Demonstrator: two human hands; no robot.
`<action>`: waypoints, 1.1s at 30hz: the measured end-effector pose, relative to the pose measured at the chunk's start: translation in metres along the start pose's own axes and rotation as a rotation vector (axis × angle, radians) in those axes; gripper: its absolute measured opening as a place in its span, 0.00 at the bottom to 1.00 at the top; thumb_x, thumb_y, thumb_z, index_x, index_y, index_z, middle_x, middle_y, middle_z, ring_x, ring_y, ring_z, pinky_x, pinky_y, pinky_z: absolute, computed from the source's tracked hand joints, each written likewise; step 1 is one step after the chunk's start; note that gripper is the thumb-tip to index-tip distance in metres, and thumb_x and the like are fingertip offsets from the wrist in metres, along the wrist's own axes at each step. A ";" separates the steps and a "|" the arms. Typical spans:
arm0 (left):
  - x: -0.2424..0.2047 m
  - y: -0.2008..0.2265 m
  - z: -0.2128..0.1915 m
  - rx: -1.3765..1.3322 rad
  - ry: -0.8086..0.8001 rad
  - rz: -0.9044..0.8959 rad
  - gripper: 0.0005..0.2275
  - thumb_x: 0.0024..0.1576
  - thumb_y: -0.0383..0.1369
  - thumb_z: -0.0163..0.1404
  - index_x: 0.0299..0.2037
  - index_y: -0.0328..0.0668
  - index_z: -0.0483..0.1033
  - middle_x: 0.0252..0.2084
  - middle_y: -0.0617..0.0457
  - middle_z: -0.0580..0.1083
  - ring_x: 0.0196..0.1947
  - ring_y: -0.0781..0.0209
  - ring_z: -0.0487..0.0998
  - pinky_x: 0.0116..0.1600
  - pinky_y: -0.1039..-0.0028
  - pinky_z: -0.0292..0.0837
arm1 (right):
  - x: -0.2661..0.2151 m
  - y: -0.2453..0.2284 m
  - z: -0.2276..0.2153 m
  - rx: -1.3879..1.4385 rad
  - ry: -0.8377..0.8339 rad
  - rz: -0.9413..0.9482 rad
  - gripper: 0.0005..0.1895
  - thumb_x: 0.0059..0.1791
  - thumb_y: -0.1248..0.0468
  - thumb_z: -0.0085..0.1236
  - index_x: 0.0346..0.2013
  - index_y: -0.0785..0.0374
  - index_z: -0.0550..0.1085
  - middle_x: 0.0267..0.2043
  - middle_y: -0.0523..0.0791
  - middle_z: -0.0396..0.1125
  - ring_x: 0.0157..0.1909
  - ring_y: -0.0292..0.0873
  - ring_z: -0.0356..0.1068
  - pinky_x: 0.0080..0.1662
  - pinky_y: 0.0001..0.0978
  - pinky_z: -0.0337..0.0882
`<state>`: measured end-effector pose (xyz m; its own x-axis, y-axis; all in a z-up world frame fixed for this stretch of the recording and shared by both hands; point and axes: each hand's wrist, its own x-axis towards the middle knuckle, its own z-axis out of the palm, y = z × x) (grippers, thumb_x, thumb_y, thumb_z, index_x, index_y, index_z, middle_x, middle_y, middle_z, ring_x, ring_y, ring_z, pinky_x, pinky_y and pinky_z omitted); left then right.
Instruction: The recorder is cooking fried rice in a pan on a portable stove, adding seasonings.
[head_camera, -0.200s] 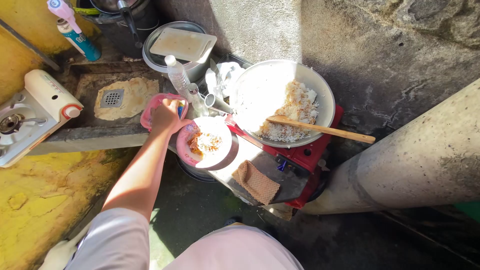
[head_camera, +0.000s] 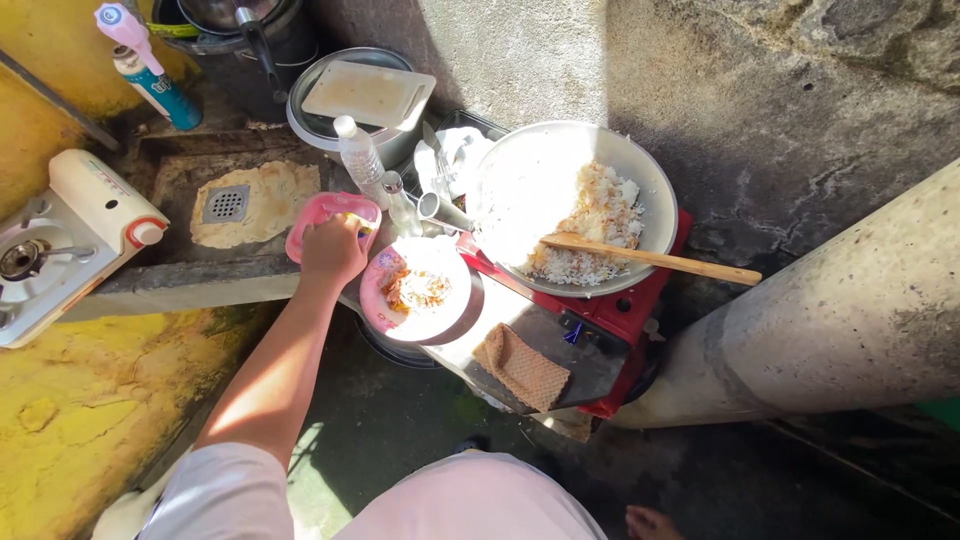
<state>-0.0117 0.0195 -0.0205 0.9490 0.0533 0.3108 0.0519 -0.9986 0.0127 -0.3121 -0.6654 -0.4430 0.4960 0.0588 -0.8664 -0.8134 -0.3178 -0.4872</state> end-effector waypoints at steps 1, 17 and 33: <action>0.000 -0.006 0.000 -0.001 0.000 0.003 0.13 0.54 0.32 0.56 0.49 0.46 0.77 0.49 0.45 0.76 0.47 0.44 0.79 0.54 0.48 0.68 | -0.028 -0.058 0.015 0.003 0.001 0.001 0.28 0.50 0.56 0.63 0.64 0.59 0.72 0.45 0.47 0.78 0.44 0.41 0.77 0.49 0.42 0.80; -0.020 0.084 -0.254 -0.622 0.034 0.191 0.15 0.55 0.30 0.59 0.52 0.46 0.79 0.40 0.46 0.81 0.38 0.54 0.84 0.43 0.68 0.78 | -0.363 -0.449 0.174 0.383 -0.379 -0.853 0.22 0.53 0.60 0.55 0.60 0.66 0.69 0.53 0.49 0.73 0.53 0.45 0.74 0.51 0.39 0.76; 0.005 0.173 -0.233 -1.042 0.130 0.558 0.21 0.55 0.30 0.62 0.58 0.41 0.74 0.48 0.51 0.81 0.38 0.60 0.81 0.47 0.72 0.79 | -0.391 -0.553 0.134 0.775 -0.111 -1.046 0.10 0.54 0.69 0.54 0.51 0.68 0.72 0.49 0.49 0.73 0.49 0.44 0.76 0.52 0.37 0.80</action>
<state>-0.0702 -0.1538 0.2047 0.7185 -0.3308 0.6119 -0.6935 -0.4089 0.5932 -0.0971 -0.3859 0.1505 0.9991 0.0333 -0.0270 -0.0409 0.5481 -0.8354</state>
